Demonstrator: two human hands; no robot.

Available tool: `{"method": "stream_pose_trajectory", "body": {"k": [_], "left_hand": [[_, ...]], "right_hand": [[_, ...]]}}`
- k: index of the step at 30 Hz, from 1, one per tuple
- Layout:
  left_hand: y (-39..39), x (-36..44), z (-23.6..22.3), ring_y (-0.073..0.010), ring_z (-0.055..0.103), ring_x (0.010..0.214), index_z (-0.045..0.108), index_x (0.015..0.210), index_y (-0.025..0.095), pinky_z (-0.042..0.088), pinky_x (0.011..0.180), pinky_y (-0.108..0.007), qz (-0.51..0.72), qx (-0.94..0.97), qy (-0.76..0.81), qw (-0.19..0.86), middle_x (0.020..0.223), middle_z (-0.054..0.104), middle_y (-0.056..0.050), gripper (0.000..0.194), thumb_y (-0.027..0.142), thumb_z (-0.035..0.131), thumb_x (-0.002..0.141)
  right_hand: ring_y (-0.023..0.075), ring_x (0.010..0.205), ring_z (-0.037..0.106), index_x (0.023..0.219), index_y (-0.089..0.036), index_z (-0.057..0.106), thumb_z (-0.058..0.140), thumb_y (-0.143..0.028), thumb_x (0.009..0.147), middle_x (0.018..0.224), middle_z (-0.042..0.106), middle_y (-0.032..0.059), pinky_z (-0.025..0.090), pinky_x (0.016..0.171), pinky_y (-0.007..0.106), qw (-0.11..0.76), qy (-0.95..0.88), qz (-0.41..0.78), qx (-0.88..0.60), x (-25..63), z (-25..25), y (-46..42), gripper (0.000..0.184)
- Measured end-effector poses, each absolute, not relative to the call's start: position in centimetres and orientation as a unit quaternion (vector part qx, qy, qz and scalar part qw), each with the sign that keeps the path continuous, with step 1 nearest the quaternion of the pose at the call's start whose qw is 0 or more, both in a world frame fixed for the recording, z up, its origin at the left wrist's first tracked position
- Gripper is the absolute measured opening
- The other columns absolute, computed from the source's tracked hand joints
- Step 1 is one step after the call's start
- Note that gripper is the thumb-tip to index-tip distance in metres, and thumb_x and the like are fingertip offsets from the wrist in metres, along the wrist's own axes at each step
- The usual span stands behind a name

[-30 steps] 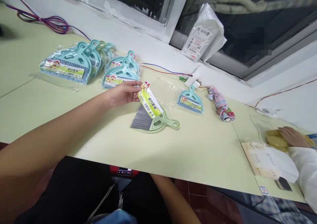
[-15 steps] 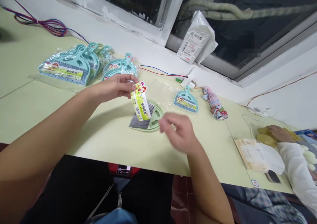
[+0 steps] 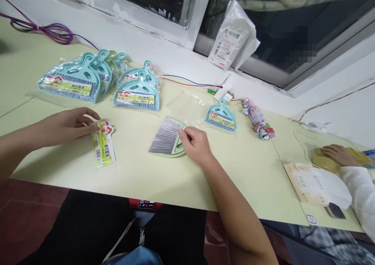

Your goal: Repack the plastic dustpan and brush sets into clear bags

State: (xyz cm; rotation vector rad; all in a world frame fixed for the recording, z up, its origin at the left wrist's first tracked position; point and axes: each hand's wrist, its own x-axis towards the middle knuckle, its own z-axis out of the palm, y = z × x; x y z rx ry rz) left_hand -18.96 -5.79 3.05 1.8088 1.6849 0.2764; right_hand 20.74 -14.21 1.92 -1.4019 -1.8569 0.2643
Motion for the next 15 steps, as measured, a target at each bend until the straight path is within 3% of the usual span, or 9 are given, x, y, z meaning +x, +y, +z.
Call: {"method": "stream_pose_trajectory", "body": {"k": [4, 7, 10, 15], "left_hand": [[-5.9, -18.8, 4.2, -0.0242, 0.069, 0.091, 0.052, 0.135, 0.026, 0.046, 0.071, -0.031, 0.077, 0.724, 0.671, 0.143, 0.126, 0.072, -0.005, 0.057, 0.054, 0.063, 0.087], [-6.3, -15.0, 7.1, -0.0255, 0.066, 0.089, 0.06, 0.13, 0.023, 0.045, 0.074, -0.032, 0.129, 0.749, 0.649, 0.035, 0.113, 0.073, -0.006, 0.049, 0.052, 0.059, 0.09], [-5.6, -9.0, 9.2, -0.0224, 0.065, 0.09, 0.069, 0.116, 0.021, 0.046, 0.085, -0.034, 0.229, 0.815, 0.523, 0.098, 0.101, 0.072, -0.005, 0.033, 0.041, 0.057, 0.093], [-2.3, -0.7, 7.1, -0.0305, 0.065, 0.097, 0.07, 0.096, 0.02, 0.046, 0.085, -0.039, 0.295, 0.856, 0.397, 0.148, 0.096, 0.072, -0.009, 0.016, 0.028, 0.059, 0.088]], "right_hand": [[0.0154, 0.061, 0.046, 0.067, -0.023, 0.045, 0.049, -0.04, 0.101, 0.063, 0.049, -0.0008, 0.035, 0.063, 0.032, 0.367, -0.726, 0.039, -0.581, 21.7, 2.1, -13.8, 0.039], [0.019, 0.075, 0.057, 0.08, -0.023, 0.056, 0.052, -0.038, 0.098, 0.08, 0.064, 0.0037, 0.04, 0.072, 0.033, 0.33, -0.712, 0.008, -0.62, 22.8, 2.3, -13.4, 0.024], [0.0218, 0.083, 0.061, 0.094, -0.022, 0.061, 0.055, -0.04, 0.095, 0.095, 0.069, 0.0074, 0.042, 0.074, 0.034, 0.266, -0.697, 0.038, -0.664, 23.6, 2.4, -13.3, 0.019], [0.0214, 0.078, 0.06, 0.094, -0.023, 0.06, 0.058, -0.049, 0.094, 0.089, 0.069, 0.0053, 0.039, 0.068, 0.033, 0.166, -0.675, 0.121, -0.709, 23.5, 2.2, -13.5, 0.026]]}}
